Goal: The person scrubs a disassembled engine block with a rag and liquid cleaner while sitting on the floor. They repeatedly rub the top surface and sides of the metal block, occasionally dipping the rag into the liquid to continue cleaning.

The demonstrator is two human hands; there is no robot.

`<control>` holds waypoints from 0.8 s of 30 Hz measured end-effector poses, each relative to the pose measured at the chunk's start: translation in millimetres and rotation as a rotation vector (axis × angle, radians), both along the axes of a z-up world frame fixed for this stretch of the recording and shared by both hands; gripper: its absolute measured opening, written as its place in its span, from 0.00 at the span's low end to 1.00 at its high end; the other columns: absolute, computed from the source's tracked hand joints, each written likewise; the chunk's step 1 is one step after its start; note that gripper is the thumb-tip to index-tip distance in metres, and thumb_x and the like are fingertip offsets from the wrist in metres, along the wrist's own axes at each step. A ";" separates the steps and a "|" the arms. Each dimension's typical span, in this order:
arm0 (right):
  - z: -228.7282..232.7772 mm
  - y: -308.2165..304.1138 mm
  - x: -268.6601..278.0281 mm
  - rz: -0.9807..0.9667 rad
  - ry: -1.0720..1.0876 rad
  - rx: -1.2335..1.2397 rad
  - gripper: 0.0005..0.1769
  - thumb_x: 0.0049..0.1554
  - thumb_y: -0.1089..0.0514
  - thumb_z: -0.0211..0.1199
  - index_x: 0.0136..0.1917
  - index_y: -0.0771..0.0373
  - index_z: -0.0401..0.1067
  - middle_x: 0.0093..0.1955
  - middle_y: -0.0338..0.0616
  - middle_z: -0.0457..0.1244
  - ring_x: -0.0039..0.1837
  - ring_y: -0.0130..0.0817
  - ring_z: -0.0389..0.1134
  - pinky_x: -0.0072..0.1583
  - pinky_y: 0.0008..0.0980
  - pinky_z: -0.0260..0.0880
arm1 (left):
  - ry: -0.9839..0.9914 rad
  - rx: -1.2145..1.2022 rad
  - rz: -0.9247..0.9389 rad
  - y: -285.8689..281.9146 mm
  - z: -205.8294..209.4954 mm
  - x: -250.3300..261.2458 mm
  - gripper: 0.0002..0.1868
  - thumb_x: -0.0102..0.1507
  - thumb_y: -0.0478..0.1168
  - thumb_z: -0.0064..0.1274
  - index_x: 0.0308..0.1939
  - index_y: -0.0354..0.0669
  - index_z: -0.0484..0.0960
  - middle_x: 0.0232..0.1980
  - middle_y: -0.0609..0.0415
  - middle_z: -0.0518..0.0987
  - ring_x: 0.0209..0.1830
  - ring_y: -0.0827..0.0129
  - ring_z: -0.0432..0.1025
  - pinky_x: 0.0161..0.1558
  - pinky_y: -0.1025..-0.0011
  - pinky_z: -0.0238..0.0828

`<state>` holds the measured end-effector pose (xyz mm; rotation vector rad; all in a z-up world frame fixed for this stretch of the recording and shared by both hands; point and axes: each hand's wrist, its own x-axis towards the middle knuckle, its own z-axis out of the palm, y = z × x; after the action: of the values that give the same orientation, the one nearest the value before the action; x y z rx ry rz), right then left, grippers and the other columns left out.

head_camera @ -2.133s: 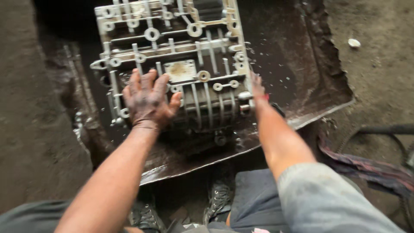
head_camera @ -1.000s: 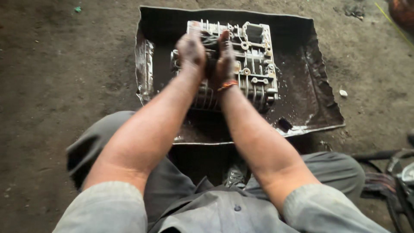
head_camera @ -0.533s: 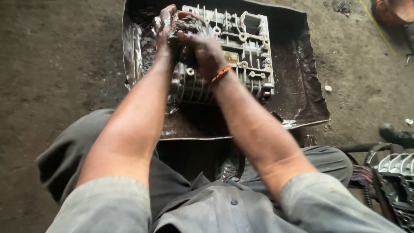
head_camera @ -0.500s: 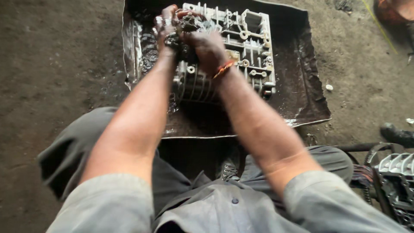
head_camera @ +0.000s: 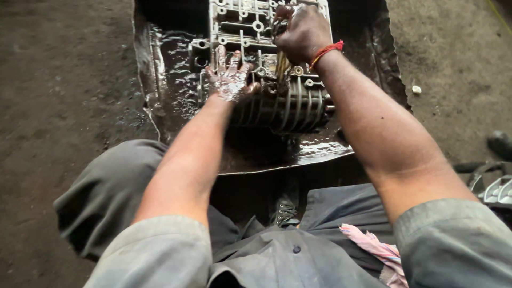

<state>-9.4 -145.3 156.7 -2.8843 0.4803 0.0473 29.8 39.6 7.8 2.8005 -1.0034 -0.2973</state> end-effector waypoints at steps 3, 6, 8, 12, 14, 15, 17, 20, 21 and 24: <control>-41.0 -25.5 8.1 0.105 -0.089 0.272 0.21 0.50 0.53 0.61 0.58 0.54 0.76 0.44 0.41 0.70 0.47 0.33 0.74 0.50 0.34 0.78 | 0.069 0.037 0.002 -2.8 7.4 4.5 0.52 0.56 0.80 0.45 0.79 0.69 0.52 0.85 0.53 0.36 0.83 0.47 0.27 0.71 0.25 0.34; -111.7 -23.4 2.1 -0.028 0.246 -0.001 0.36 0.62 0.26 0.66 0.57 0.62 0.73 0.60 0.56 0.64 0.58 0.46 0.69 0.61 0.39 0.70 | 0.048 -0.002 0.005 2.5 1.7 -2.7 0.56 0.52 0.80 0.52 0.79 0.66 0.55 0.86 0.51 0.38 0.84 0.46 0.28 0.70 0.24 0.37; -153.2 -12.8 -58.0 0.403 -0.555 -0.095 0.22 0.55 0.44 0.72 0.60 0.53 0.75 0.62 0.49 0.64 0.64 0.51 0.64 0.62 0.56 0.63 | 0.042 -0.020 0.002 3.6 0.8 -2.1 0.59 0.50 0.79 0.56 0.79 0.64 0.55 0.86 0.51 0.38 0.84 0.46 0.28 0.69 0.24 0.38; -161.2 8.3 -131.6 0.415 -0.688 -0.080 0.15 0.55 0.55 0.67 0.57 0.47 0.73 0.61 0.43 0.64 0.66 0.47 0.63 0.69 0.52 0.61 | 0.092 0.031 -0.004 5.0 14.9 -4.8 0.64 0.46 0.77 0.62 0.79 0.66 0.51 0.85 0.53 0.34 0.84 0.46 0.27 0.69 0.23 0.37; -147.9 13.6 -153.0 0.455 -0.681 -0.103 0.16 0.52 0.57 0.67 0.54 0.47 0.73 0.60 0.43 0.65 0.65 0.48 0.64 0.69 0.51 0.61 | 0.106 0.045 -0.008 3.6 25.3 -7.6 0.67 0.45 0.77 0.63 0.80 0.66 0.47 0.86 0.52 0.33 0.84 0.45 0.26 0.69 0.23 0.36; -141.0 15.6 -161.5 0.465 -0.667 -0.111 0.17 0.49 0.56 0.68 0.53 0.47 0.72 0.59 0.45 0.65 0.64 0.49 0.64 0.67 0.51 0.61 | 0.112 0.052 -0.011 2.6 29.9 -9.7 0.69 0.44 0.77 0.63 0.81 0.66 0.44 0.85 0.52 0.32 0.84 0.45 0.26 0.69 0.23 0.36; -130.4 15.8 -165.1 0.479 -0.657 -0.095 0.17 0.50 0.55 0.68 0.53 0.49 0.72 0.59 0.45 0.66 0.63 0.49 0.65 0.65 0.50 0.63 | 0.112 0.108 -0.011 1.4 33.3 -16.7 0.73 0.44 0.76 0.65 0.82 0.62 0.38 0.85 0.49 0.30 0.83 0.42 0.24 0.69 0.22 0.35; -111.3 -13.6 -132.3 0.349 -0.588 -0.055 0.17 0.56 0.54 0.65 0.59 0.51 0.72 0.58 0.43 0.67 0.60 0.46 0.69 0.62 0.47 0.66 | 0.077 0.202 -0.011 -5.0 29.0 -32.9 0.78 0.46 0.73 0.67 0.82 0.51 0.30 0.84 0.41 0.27 0.83 0.39 0.22 0.67 0.20 0.34; -106.9 -23.8 -119.9 0.223 -0.510 -0.071 0.19 0.57 0.51 0.64 0.62 0.51 0.73 0.58 0.44 0.68 0.58 0.47 0.69 0.58 0.46 0.67 | 0.047 0.188 -0.010 -3.5 25.5 -41.3 0.78 0.47 0.72 0.67 0.82 0.49 0.28 0.84 0.40 0.27 0.82 0.39 0.23 0.67 0.19 0.33; -96.9 -61.7 -83.4 0.035 -0.187 -0.030 0.28 0.60 0.38 0.61 0.71 0.46 0.67 0.65 0.52 0.64 0.65 0.53 0.65 0.68 0.48 0.60 | 0.050 0.200 -0.010 -4.3 30.3 -44.6 0.78 0.48 0.70 0.68 0.81 0.48 0.27 0.84 0.39 0.27 0.82 0.38 0.23 0.67 0.19 0.32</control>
<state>-92.8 -207.0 59.8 -2.8892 0.3983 -0.2244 -14.8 35.2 38.1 2.9479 -1.0300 -0.4916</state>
